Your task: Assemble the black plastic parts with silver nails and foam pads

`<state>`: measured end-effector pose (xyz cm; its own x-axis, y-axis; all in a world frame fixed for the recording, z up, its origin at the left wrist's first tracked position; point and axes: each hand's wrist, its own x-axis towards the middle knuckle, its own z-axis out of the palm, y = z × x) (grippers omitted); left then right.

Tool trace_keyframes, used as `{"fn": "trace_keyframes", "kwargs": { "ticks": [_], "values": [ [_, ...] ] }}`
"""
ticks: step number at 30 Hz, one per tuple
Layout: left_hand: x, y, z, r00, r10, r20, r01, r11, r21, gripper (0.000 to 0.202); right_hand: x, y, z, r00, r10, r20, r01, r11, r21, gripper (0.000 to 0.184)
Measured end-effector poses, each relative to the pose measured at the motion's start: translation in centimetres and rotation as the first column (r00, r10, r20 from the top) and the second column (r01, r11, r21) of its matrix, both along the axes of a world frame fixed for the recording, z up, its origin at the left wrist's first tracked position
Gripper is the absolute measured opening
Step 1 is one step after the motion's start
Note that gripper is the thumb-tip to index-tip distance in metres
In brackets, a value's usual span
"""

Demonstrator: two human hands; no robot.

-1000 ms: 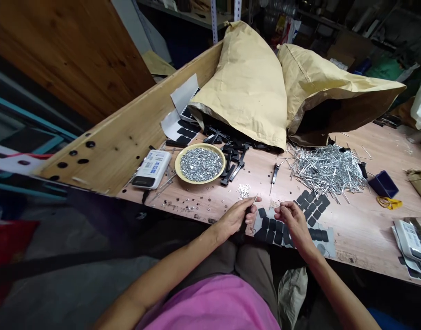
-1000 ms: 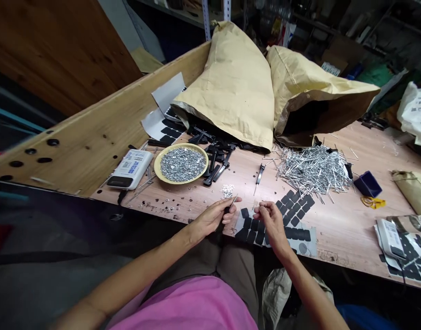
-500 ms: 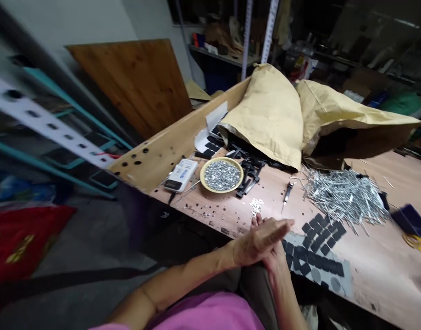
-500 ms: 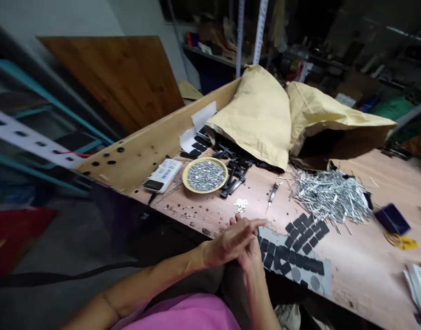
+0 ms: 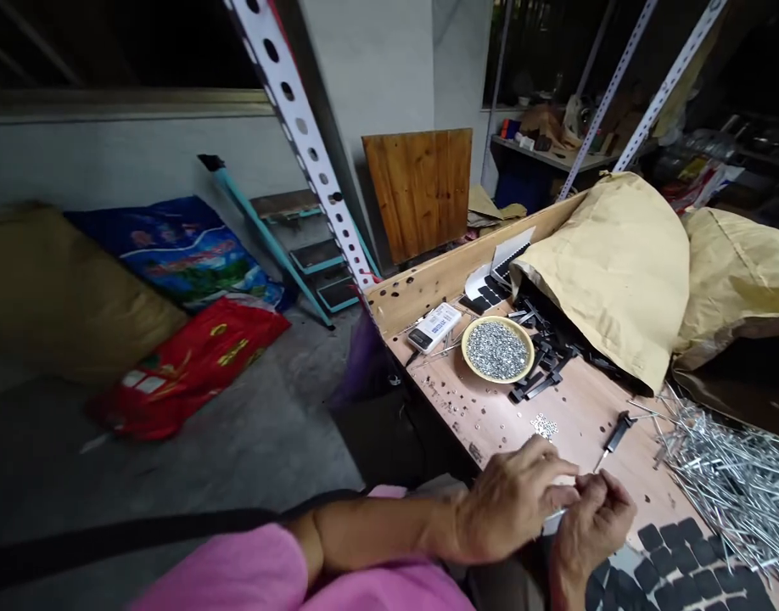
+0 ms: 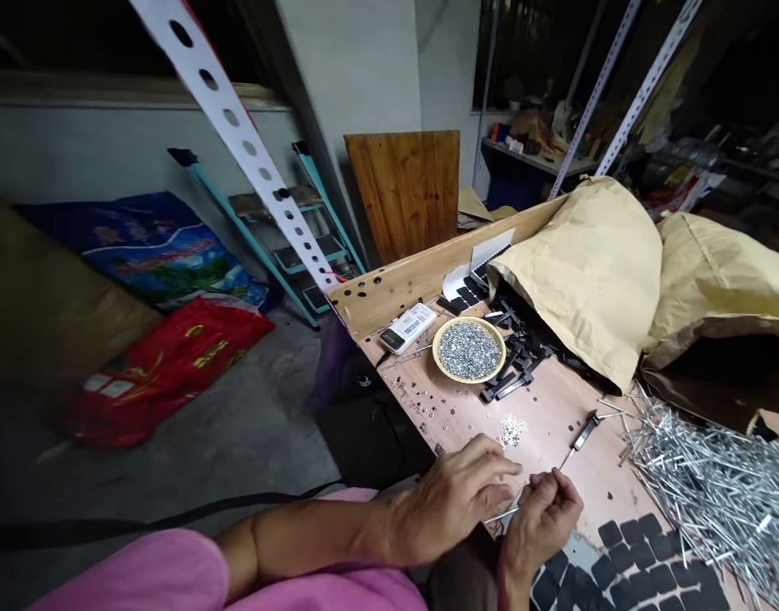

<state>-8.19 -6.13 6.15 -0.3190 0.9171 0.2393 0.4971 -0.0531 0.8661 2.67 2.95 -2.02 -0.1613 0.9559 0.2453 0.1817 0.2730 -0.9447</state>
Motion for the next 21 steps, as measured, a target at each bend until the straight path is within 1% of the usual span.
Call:
{"fn": "trace_keyframes", "kwargs": {
  "ticks": [1, 2, 3, 4, 6, 8, 9, 10, 11, 12, 13, 15, 17, 19, 20, 21],
  "values": [
    [-0.3, 0.2, -1.0, 1.000, 0.003, 0.027, 0.000, 0.993, -0.116, 0.025, -0.5, 0.0, 0.3, 0.996, -0.090, 0.002, 0.090, 0.996, 0.020, 0.031],
    [-0.5, 0.4, -2.0, 0.995, -0.025, 0.095, 0.044, 0.980, -0.195, 0.018, -1.1, -0.1, 0.5, 0.988, -0.150, 0.019, 0.149, 0.988, 0.045, 0.030],
    [-0.7, 0.6, -3.0, 0.979, -0.054, 0.198, 0.100, 0.968, -0.232, 0.013, -1.8, -0.4, 0.7, 0.984, -0.170, 0.048, 0.166, 0.984, 0.070, 0.029],
    [-0.9, 0.6, -3.9, 0.953, -0.044, 0.301, 0.123, 0.961, -0.249, 0.011, -2.4, -0.7, 0.8, 0.986, -0.140, 0.088, 0.132, 0.987, 0.091, 0.030],
    [-1.5, 0.2, -5.2, 0.905, 0.010, 0.426, 0.111, 0.959, -0.259, 0.008, -3.7, -1.3, 1.1, 0.987, -0.077, 0.144, 0.056, 0.988, 0.144, 0.029],
    [-2.8, -0.8, -6.1, 0.900, 0.072, 0.430, 0.051, 0.963, -0.266, 0.009, -4.5, -1.5, 1.4, 0.988, -0.005, 0.154, -0.031, 0.973, 0.227, 0.025],
    [-3.8, -1.3, -6.4, 0.916, 0.128, 0.381, -0.022, 0.962, -0.271, 0.009, -4.7, -1.4, 1.5, 0.988, 0.021, 0.150, -0.062, 0.960, 0.274, 0.022],
    [-5.2, -1.9, -6.6, 0.931, 0.225, 0.289, -0.146, 0.952, -0.269, 0.009, -4.8, -1.1, 1.7, 0.988, 0.035, 0.147, -0.080, 0.947, 0.312, 0.019],
    [-6.7, -2.4, -6.9, 0.927, 0.331, 0.178, -0.281, 0.925, -0.256, 0.012, -4.6, -0.8, 1.7, 0.989, 0.037, 0.145, -0.084, 0.939, 0.333, 0.016],
    [-8.5, -2.7, -7.2, 0.898, 0.436, 0.062, -0.414, 0.883, -0.221, 0.015, -4.2, -0.4, 1.7, 0.989, 0.030, 0.148, -0.078, 0.940, 0.333, 0.015],
    [-10.3, -3.0, -7.5, 0.863, 0.503, -0.042, -0.503, 0.847, -0.173, 0.016, -3.7, 0.0, 1.5, 0.988, 0.017, 0.157, -0.066, 0.947, 0.315, 0.014],
    [-13.6, -2.9, -7.8, 0.805, 0.555, -0.209, -0.581, 0.809, -0.088, 0.017, -2.4, 0.6, 0.8, 0.982, 0.012, 0.191, -0.062, 0.964, 0.260, 0.014],
    [-15.9, -2.3, -7.8, 0.753, 0.577, -0.316, -0.616, 0.787, -0.029, 0.018, -0.8, 0.8, -0.2, 0.971, 0.020, 0.237, -0.076, 0.970, 0.232, 0.016],
    [-16.7, -1.5, -7.3, 0.682, 0.641, -0.352, -0.660, 0.747, 0.082, 0.020, 0.9, 1.0, -1.1, 0.956, 0.010, 0.294, -0.081, 0.970, 0.230, 0.016],
    [-16.6, -1.0, -6.8, 0.675, 0.651, -0.347, -0.656, 0.745, 0.124, 0.026, 1.7, 1.1, -1.4, 0.947, -0.003, 0.322, -0.074, 0.971, 0.228, 0.017],
    [-16.1, -0.6, -6.4, 0.687, 0.646, -0.333, -0.638, 0.755, 0.152, 0.031, 2.4, 1.3, -1.6, 0.937, -0.022, 0.347, -0.060, 0.973, 0.223, 0.017]
  ]
}}
